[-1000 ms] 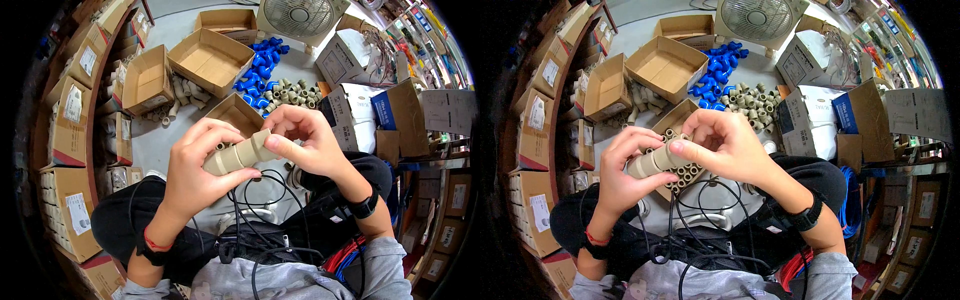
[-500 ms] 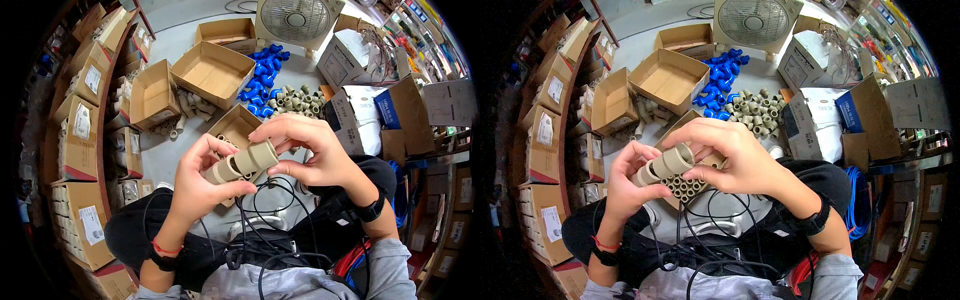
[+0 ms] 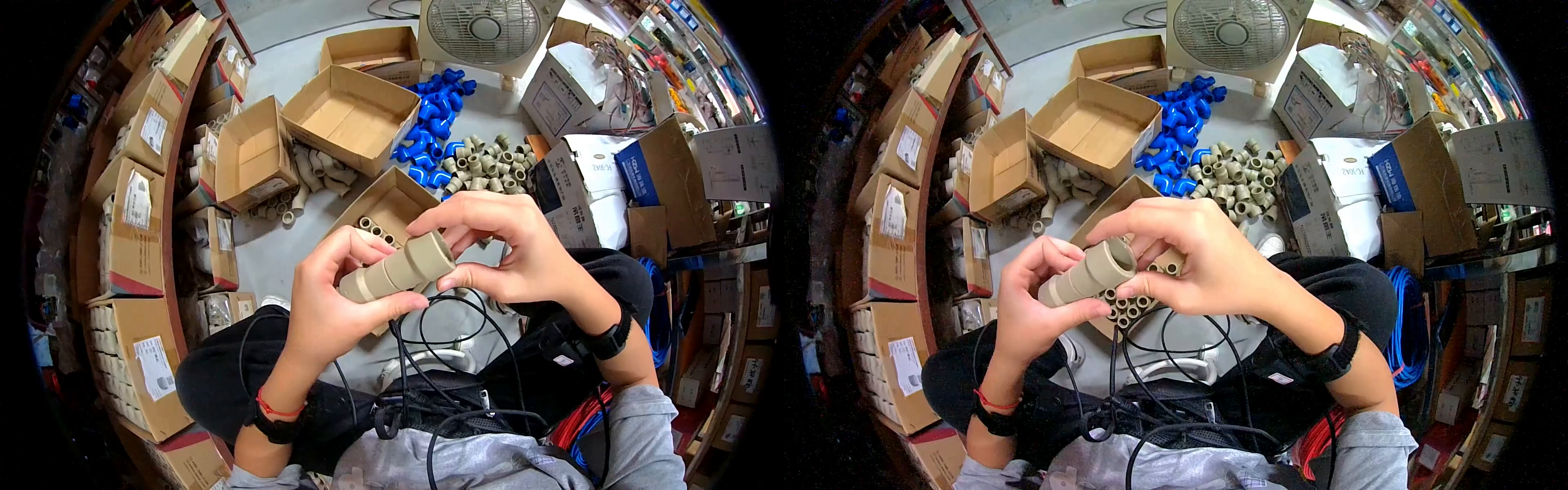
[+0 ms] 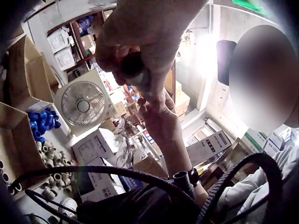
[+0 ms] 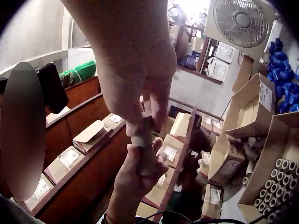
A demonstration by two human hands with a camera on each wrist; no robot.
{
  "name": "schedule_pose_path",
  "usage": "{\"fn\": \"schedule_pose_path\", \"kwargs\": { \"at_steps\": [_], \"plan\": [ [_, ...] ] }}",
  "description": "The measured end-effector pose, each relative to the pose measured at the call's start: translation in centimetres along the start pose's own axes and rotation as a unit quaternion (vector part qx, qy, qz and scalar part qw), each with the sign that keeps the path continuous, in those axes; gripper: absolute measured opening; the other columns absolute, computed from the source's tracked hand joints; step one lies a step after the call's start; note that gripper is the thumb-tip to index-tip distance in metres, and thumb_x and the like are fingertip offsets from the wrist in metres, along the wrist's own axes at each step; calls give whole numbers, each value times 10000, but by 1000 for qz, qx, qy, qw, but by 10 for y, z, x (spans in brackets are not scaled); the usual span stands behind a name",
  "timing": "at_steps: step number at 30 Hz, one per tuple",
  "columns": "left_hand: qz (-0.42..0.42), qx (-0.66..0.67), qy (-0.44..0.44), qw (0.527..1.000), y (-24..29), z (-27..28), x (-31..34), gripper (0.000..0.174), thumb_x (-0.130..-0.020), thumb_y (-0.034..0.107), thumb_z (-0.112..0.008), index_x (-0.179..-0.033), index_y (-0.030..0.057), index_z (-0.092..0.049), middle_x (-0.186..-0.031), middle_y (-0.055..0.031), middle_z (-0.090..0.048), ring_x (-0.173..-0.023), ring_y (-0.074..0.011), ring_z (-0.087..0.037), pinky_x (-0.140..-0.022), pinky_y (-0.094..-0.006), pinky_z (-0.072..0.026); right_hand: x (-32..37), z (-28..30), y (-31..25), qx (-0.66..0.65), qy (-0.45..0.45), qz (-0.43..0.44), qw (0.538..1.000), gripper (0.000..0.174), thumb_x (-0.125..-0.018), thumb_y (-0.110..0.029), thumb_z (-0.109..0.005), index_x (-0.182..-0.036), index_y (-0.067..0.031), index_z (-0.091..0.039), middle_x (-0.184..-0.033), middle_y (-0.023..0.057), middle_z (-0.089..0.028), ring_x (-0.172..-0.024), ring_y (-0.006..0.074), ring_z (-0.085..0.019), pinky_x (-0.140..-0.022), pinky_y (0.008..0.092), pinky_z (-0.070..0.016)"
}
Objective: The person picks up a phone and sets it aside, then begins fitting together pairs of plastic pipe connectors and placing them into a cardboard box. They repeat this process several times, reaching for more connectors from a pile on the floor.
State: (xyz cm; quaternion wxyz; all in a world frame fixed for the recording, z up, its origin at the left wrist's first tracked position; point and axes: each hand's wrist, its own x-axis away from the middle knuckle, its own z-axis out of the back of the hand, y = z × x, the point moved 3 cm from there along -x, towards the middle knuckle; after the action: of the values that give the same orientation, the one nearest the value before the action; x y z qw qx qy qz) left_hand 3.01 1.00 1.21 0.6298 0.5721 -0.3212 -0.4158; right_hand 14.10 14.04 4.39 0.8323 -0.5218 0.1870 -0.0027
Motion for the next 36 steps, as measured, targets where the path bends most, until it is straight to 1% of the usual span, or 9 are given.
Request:
{"fn": "schedule_pose_path", "kwargs": {
  "at_steps": [2,5,20,23,26,27,30,31,36],
  "plan": [
    [28,-1,-16,999,1,0,1,373,-520,45,-772,-735,40,-467,-856,-44,-521,-772,-85,-502,-686,-218,-404,0,0,1,4,4,1,1000,364,-589,-67,-693,-928,-17,-570,-657,63,-540,-533,135,-538,-550,232,-471],
    [-20,4,9,1000,-1,-1,0,338,-526,113,-784,-683,29,-498,-787,-65,-570,-673,-79,-535,-578,-211,-429,1,0,2,25,0,1,1000,370,-580,-93,-709,-919,-23,-578,-625,50,-532,-513,123,-522,-517,226,-445],
    [-67,-33,3,997,-1,1,-2,278,-548,76,-761,-650,22,-508,-781,-58,-556,-672,-70,-519,-562,-200,-407,2,-2,4,8,6,-14,1000,376,-576,-118,-727,-912,-25,-589,-624,45,-525,-535,111,-517,-513,234,-419],
    [-36,-3,-8,999,1,0,-2,270,-585,79,-743,-711,21,-511,-785,-46,-555,-692,-67,-518,-589,-199,-412,1,-2,5,-40,-12,-42,998,417,-598,-74,-714,-978,-30,-548,-726,37,-542,-657,97,-537,-578,236,-443],
    [27,155,27,987,-6,-2,-4,264,-644,84,-712,-794,24,-503,-789,-29,-552,-730,-65,-516,-619,-205,-423,-1,0,4,-188,98,-81,974,472,-622,-38,-697,-1043,-38,-482,-837,12,-535,-794,87,-527,-676,227,-449],
    [73,206,12,976,-10,1,-4,300,-708,201,-680,-886,39,-500,-815,-15,-545,-761,-64,-514,-662,-210,-427,-1,6,6,-235,100,-110,960,494,-637,-11,-677,-1067,-41,-437,-893,-1,-521,-868,88,-512,-747,218,-432],
    [86,254,71,961,-22,8,-7,395,-739,368,-604,-925,39,-486,-897,-31,-511,-808,-101,-523,-698,-223,-435,2,14,11,-285,124,-135,941,404,-646,24,-647,-997,-38,-459,-904,8,-517,-873,78,-508,-762,225,-433],
    [100,256,60,960,-24,12,-6,434,-741,409,-557,-987,59,-482,-895,-5,-509,-807,-91,-522,-686,-211,-434,3,11,15,-300,109,-129,939,395,-647,32,-643,-990,-40,-459,-900,6,-518,-865,75,-510,-759,222,-434],
    [126,340,93,927,-31,12,-3,421,-768,397,-520,-1049,97,-431,-932,-11,-523,-811,-110,-533,-669,-205,-441,9,-9,10,-302,54,-225,925,480,-650,-7,-679,-1051,-43,-417,-903,10,-492,-839,92,-522,-718,215,-438]
  ]
}}
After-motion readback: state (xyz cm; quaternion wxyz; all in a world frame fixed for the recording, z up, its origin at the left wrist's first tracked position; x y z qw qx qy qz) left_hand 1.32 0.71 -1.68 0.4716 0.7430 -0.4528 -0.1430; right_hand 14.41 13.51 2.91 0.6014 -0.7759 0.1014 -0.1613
